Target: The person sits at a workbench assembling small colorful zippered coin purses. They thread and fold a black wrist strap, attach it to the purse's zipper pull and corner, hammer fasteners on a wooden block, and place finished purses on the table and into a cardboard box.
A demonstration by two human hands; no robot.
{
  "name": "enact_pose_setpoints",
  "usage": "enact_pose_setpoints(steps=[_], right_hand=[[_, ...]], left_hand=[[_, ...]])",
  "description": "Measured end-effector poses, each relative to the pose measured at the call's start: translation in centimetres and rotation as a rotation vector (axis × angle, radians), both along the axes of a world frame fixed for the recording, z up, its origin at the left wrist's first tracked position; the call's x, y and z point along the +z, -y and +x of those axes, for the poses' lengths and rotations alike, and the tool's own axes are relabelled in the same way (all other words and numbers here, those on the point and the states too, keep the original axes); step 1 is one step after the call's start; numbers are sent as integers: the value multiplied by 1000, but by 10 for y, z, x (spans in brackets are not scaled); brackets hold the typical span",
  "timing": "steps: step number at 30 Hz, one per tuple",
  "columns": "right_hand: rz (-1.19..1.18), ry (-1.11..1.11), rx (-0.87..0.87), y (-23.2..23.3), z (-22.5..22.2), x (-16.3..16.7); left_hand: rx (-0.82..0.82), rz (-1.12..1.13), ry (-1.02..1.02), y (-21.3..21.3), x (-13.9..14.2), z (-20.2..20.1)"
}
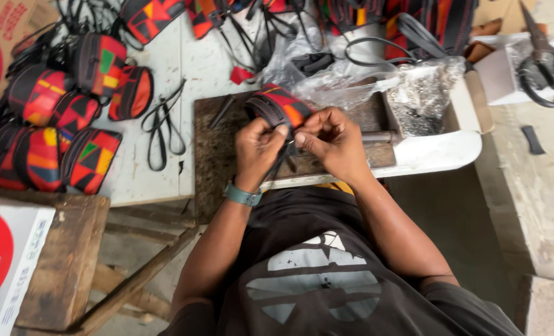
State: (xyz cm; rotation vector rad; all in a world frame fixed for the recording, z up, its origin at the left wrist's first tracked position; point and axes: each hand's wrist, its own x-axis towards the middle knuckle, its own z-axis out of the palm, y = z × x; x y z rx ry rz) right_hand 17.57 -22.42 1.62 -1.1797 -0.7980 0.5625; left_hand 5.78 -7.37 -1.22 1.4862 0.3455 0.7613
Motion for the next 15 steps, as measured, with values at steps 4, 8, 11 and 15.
enact_pose_setpoints(steps=[4, 8, 11, 15], right_hand=[[-103, 540, -325, 64, 53, 34], [-530, 823, -512, 120, 124, 52], [-894, 1263, -424, 133, 159, 34], [-1157, 1594, -395, 116, 180, -7]], left_hand=[[-68, -62, 47, -10, -3, -7], [-161, -48, 2, -17, 3, -19], [-201, -27, 2, -14, 11, -18], [-216, -7, 19, -17, 32, -12]])
